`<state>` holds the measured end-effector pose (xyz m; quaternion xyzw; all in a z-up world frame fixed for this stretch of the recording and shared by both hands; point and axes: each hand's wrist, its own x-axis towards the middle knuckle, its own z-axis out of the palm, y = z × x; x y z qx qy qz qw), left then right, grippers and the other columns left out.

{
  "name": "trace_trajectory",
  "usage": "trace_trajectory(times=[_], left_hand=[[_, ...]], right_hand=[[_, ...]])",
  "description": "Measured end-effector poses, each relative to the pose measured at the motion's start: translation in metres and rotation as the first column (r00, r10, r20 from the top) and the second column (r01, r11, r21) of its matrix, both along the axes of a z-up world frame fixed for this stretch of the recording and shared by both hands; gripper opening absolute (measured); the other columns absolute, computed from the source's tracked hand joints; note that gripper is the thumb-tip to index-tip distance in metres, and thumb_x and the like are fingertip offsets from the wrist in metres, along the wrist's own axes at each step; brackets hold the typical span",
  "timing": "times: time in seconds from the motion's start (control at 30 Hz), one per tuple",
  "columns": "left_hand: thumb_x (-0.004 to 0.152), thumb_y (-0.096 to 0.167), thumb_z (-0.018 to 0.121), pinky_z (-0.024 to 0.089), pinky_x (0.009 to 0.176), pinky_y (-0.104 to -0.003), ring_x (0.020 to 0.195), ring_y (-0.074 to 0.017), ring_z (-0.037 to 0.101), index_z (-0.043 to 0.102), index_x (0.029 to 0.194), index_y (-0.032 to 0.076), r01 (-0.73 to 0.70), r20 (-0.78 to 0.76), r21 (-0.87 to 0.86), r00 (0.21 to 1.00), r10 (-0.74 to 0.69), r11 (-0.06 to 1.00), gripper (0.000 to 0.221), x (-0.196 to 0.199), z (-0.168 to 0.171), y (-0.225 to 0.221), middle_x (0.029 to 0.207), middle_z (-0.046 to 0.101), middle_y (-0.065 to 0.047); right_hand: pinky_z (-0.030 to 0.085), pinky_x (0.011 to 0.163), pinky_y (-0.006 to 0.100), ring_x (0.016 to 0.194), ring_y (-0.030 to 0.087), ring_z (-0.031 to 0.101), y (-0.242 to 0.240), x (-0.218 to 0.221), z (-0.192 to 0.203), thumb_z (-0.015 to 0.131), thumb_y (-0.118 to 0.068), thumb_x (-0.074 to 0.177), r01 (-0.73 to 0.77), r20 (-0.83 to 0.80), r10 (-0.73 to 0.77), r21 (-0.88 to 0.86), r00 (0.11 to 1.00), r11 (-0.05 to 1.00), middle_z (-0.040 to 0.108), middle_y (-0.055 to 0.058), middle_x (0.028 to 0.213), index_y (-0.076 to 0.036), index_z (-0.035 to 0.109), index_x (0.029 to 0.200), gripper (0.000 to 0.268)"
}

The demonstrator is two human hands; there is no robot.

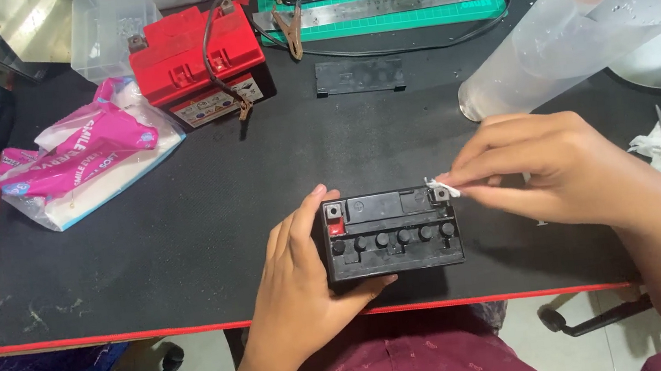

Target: Removing and cleaning the top cover of a lead-acid battery using a prying tool and tissue.

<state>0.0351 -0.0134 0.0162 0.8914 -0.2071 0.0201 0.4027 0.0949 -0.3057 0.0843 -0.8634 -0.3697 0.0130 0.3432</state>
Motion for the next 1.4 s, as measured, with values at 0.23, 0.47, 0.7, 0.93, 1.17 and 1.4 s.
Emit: trace_trajectory(times=[0.23,0.47,0.7,0.93,1.17,1.4], left_hand=[[0.074,0.054,0.088,0.041,0.112,-0.049,0.128,-0.0358,0.058,0.027,0.15,0.001,0.009,0.051,0.006,0.999,-0.009,1.0,0.111,0.001,0.0,0.0,0.147,0.056,-0.013],[0.06,0.052,0.098,0.041,0.113,-0.048,0.133,-0.0351,0.052,0.03,0.148,0.004,-0.062,-0.063,-0.017,0.996,0.061,0.998,0.121,0.0,0.002,-0.002,0.149,0.057,-0.006],[0.067,0.052,0.092,0.046,0.106,-0.043,0.124,-0.0304,0.06,0.039,0.127,0.006,-0.11,0.074,-0.096,0.99,0.117,0.989,0.092,-0.002,0.002,-0.003,0.135,0.057,-0.012],[0.073,0.03,0.093,0.045,0.112,-0.042,0.128,-0.0306,0.06,0.052,0.139,0.004,-0.133,0.001,-0.162,0.991,0.134,0.978,0.082,0.002,-0.002,0.007,0.137,0.062,-0.015],[0.081,0.015,0.085,0.049,0.113,-0.038,0.127,-0.0271,0.062,0.045,0.14,0.005,-0.226,-0.063,-0.269,0.974,0.217,0.936,0.072,-0.002,0.0,0.002,0.135,0.06,-0.014],[0.086,0.021,0.078,0.043,0.117,-0.039,0.135,-0.0281,0.058,0.039,0.144,0.004,-0.193,-0.111,-0.271,0.979,0.168,0.943,0.072,0.0,0.003,0.002,0.145,0.055,-0.015]], right_hand=[[0.056,0.069,0.028,0.071,0.018,0.068,0.002,-0.007,0.004,0.074,-0.008,0.087,-0.015,0.046,0.014,0.011,0.999,1.0,0.075,0.002,0.086,-0.006,0.073,0.094,0.007],[0.048,0.064,0.03,0.065,0.018,0.058,0.008,-0.007,0.0,0.071,-0.008,0.091,0.092,0.113,-0.086,-0.046,0.99,0.995,0.068,0.003,0.081,-0.005,0.069,0.091,0.004],[0.055,0.078,0.029,0.086,0.019,0.071,0.004,0.005,-0.013,0.062,0.001,0.094,-0.017,0.0,0.017,0.068,1.0,0.998,0.073,0.008,0.102,-0.01,0.076,0.11,0.024],[0.058,0.078,0.025,0.082,0.014,0.075,0.006,0.005,-0.002,0.067,-0.013,0.093,-0.012,-0.147,0.02,0.054,0.989,0.998,0.077,0.003,0.095,-0.01,0.077,0.105,0.016],[0.058,0.069,0.023,0.074,0.012,0.074,0.006,-0.002,-0.004,0.071,-0.015,0.09,0.02,-0.139,-0.01,0.065,0.99,0.998,0.077,0.001,0.088,-0.01,0.076,0.095,0.009],[0.057,0.063,0.019,0.065,0.008,0.069,0.006,-0.006,-0.005,0.08,-0.012,0.081,0.064,-0.177,-0.052,0.062,0.983,0.996,0.074,-0.002,0.076,-0.012,0.07,0.078,0.01]])
